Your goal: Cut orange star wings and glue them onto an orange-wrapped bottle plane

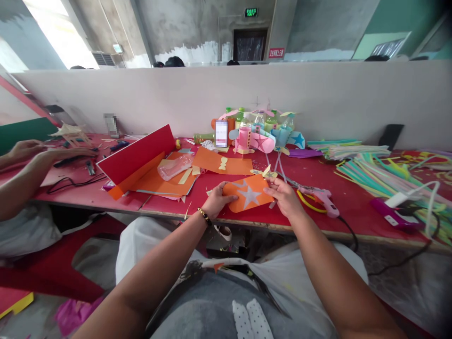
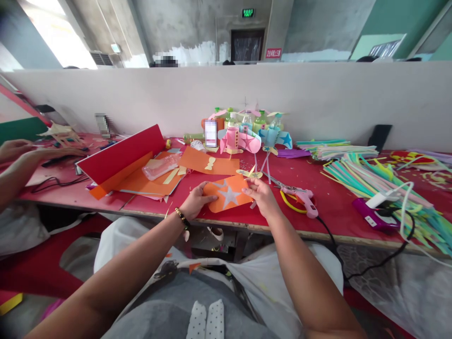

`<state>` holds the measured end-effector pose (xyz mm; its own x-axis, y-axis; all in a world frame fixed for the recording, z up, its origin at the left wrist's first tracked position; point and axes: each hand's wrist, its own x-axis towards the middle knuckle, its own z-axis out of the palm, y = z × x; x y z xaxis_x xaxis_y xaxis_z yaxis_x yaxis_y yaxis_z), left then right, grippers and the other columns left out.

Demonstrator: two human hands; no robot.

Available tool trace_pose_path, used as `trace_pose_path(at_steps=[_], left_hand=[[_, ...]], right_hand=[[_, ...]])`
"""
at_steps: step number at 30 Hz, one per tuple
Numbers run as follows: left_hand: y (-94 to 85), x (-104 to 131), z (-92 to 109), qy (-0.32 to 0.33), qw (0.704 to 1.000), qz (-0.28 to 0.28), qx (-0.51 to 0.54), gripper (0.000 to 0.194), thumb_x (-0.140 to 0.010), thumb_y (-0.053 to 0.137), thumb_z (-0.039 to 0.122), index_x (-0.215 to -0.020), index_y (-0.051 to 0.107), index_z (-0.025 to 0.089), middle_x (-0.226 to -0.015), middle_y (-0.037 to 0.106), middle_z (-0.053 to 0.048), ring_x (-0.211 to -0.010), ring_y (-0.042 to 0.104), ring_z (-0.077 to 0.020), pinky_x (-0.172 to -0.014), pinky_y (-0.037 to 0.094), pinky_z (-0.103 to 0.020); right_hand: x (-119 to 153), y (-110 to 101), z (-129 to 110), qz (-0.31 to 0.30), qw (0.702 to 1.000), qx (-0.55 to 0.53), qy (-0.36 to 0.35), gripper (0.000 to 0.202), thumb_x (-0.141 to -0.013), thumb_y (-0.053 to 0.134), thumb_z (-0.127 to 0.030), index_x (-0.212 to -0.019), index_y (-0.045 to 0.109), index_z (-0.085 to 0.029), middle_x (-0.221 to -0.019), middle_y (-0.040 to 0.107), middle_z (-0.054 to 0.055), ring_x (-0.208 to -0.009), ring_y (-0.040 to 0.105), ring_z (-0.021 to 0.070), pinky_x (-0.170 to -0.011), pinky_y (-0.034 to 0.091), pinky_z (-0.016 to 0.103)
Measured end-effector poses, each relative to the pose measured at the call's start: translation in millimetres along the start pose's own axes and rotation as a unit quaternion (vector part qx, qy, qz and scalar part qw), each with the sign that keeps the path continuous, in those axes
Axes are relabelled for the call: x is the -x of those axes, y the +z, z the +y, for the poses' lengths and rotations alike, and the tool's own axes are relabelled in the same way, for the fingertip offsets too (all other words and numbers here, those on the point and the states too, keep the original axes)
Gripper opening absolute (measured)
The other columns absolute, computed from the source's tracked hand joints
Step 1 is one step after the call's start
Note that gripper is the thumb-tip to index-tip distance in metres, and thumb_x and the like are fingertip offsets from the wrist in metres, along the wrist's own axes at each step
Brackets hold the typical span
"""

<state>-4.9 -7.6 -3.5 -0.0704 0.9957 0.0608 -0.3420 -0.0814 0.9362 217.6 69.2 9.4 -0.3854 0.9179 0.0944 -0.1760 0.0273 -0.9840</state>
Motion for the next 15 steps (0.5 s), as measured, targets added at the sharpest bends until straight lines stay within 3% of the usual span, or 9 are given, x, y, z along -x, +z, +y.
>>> trace_pose_path(at_steps=[7,15], left_hand=[[0.4,0,0,-0.003,1.000,0.005,-0.021,0.054,-0.054,0.088,0.026,-0.097,0.057,0.016,-0.095,0.070,-0.005,-0.085,0.068,-0.0211,-0.083,0.054,-0.038],[0.2,1,-1,-0.003,1.000,-0.001,-0.011,0.055,-0.054,0.088,0.025,-0.098,0.056,0.016,-0.093,0.070,-0.004,-0.080,0.067,-0.0170,-0.076,0.055,-0.031]], right_hand=[[-1,-8,5,-0.043,0.999,-0.007,0.026,0.030,-0.062,0.079,-0.030,-0.089,0.070,-0.020,-0.069,0.071,0.001,-0.056,0.063,0.0163,-0.045,0.048,0.024],[-1,-11,8,-0.052,0.998,-0.010,0.024,0.027,-0.064,0.077,-0.026,-0.089,0.069,-0.020,-0.072,0.068,-0.001,-0.050,0.057,0.0105,-0.048,0.048,0.023]])
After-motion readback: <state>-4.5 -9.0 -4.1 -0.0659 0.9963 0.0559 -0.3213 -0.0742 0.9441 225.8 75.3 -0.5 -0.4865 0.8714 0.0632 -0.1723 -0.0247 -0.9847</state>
